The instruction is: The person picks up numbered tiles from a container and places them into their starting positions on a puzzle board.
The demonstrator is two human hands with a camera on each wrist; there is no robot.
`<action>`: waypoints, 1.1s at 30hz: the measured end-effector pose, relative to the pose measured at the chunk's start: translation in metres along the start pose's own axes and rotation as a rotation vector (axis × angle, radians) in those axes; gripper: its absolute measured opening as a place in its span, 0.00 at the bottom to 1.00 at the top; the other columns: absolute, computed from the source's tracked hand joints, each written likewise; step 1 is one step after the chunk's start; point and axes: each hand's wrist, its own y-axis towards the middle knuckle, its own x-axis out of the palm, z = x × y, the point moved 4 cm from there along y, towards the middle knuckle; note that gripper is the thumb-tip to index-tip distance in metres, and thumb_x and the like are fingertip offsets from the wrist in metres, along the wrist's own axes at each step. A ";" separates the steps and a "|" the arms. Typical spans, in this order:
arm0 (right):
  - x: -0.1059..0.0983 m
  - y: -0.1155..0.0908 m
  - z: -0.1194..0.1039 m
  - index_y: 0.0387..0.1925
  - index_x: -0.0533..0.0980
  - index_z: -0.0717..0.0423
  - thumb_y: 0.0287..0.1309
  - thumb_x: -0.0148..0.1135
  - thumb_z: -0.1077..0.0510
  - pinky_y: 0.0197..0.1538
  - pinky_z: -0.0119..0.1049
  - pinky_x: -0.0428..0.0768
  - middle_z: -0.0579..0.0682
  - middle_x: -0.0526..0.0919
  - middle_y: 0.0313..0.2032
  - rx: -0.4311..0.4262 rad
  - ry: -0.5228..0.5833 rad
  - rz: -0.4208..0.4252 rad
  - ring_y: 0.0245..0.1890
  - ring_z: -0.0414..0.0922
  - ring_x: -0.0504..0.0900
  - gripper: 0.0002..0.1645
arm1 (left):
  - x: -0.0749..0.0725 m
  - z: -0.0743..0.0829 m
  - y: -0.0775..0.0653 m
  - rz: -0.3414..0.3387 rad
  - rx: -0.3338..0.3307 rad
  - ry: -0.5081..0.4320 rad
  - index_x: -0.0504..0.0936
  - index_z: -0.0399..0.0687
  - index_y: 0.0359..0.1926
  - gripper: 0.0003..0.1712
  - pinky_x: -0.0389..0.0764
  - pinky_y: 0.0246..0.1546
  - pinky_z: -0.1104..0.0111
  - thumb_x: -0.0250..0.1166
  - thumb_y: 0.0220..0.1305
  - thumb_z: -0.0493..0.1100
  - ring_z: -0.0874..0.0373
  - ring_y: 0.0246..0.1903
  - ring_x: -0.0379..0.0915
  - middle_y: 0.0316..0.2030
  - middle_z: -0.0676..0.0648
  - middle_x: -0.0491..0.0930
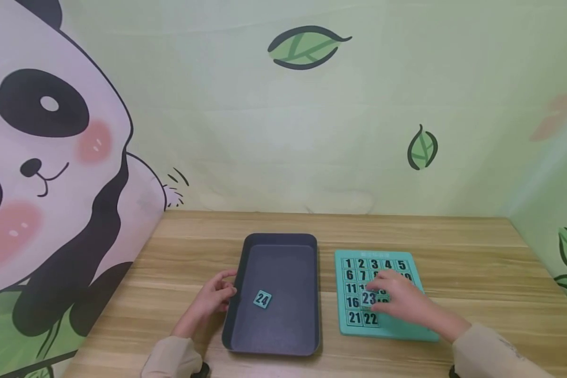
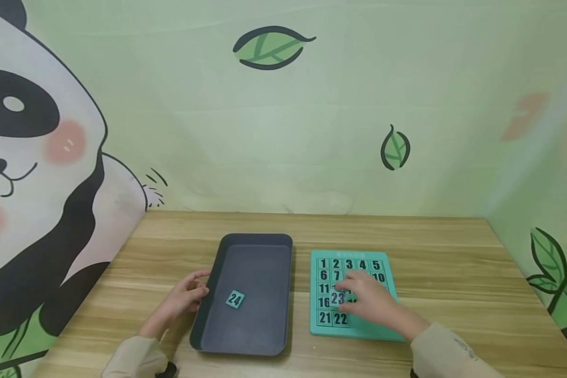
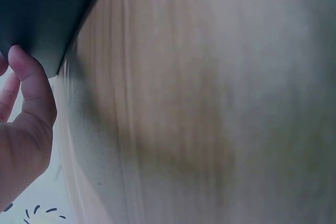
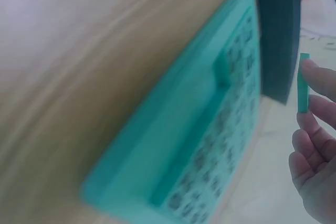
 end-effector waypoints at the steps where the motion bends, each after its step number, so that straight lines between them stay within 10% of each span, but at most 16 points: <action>1: 0.000 -0.003 0.004 0.36 0.79 0.52 0.38 0.68 0.53 0.36 0.31 0.72 0.40 0.74 0.32 0.007 -0.003 -0.007 0.35 0.38 0.69 0.19 | 0.000 0.000 0.000 -0.001 0.000 0.001 0.65 0.43 0.57 0.28 0.70 0.21 0.70 0.53 0.53 0.31 0.60 0.23 0.66 0.28 0.49 0.68; 33: 0.025 -0.033 0.024 0.37 0.79 0.52 0.38 0.65 0.47 0.34 0.37 0.75 0.45 0.79 0.32 -0.060 -0.164 -0.084 0.32 0.42 0.75 0.21 | -0.001 -0.001 0.000 0.022 0.002 0.013 0.64 0.43 0.58 0.27 0.70 0.21 0.69 0.54 0.54 0.33 0.59 0.24 0.66 0.29 0.49 0.68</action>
